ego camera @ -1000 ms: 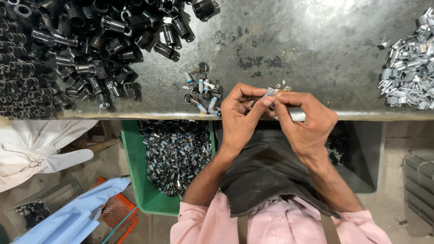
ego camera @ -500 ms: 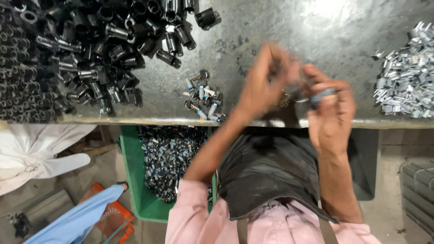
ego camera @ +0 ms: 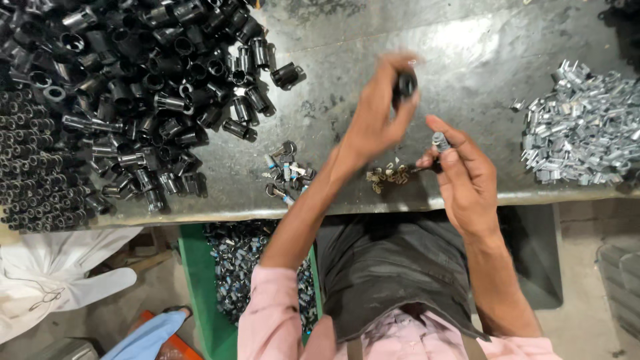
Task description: The person assembles small lock cylinders by hand at a metal workbench. They pick up a black cylindrical housing, insert a small metal component, and place the assembled unit on the table. This process is repeated multiple times with parts drawn from piles on the table and a green bin below.
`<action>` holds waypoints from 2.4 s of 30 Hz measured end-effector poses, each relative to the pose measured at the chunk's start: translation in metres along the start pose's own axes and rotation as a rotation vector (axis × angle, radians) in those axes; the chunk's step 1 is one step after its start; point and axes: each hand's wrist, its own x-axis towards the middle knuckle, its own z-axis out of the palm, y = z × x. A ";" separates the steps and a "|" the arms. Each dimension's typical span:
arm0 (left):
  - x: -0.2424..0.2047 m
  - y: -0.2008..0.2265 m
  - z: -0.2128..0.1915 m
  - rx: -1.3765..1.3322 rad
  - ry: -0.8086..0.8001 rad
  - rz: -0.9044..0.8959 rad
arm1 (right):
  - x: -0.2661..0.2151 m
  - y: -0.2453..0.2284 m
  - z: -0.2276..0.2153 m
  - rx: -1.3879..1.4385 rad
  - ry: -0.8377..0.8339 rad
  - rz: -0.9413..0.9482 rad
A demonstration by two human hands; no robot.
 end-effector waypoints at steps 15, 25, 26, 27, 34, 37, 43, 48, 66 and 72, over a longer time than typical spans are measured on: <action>-0.078 0.068 -0.034 0.501 -0.164 0.527 | -0.007 -0.070 0.046 -1.170 -0.234 -0.273; -0.140 0.071 0.015 0.501 -0.037 0.128 | -0.019 -0.059 0.012 -1.150 -0.591 -0.137; -0.147 0.066 0.021 0.487 -0.043 0.140 | -0.025 -0.057 0.006 -1.240 -0.674 -0.265; -0.153 0.060 0.024 0.473 -0.050 0.151 | -0.034 -0.056 0.002 -1.327 -0.758 -0.395; -0.172 0.051 0.033 0.618 -0.211 -0.025 | -0.040 -0.033 0.005 -1.061 -0.633 -0.134; -0.183 0.081 0.054 0.574 -0.295 -0.037 | -0.026 -0.063 -0.031 -1.065 -0.648 0.209; -0.171 0.088 -0.026 0.937 -0.331 -0.320 | -0.061 -0.110 -0.092 -1.790 -0.791 0.023; -0.156 0.044 -0.091 1.151 0.150 -0.446 | -0.048 -0.046 -0.021 -1.327 -0.488 -0.053; -0.175 0.024 -0.054 1.037 0.244 -0.372 | -0.041 0.051 0.041 -1.464 -0.526 -0.351; -0.170 0.021 -0.067 0.986 0.209 -0.337 | -0.039 0.040 0.029 -1.317 -0.489 -0.352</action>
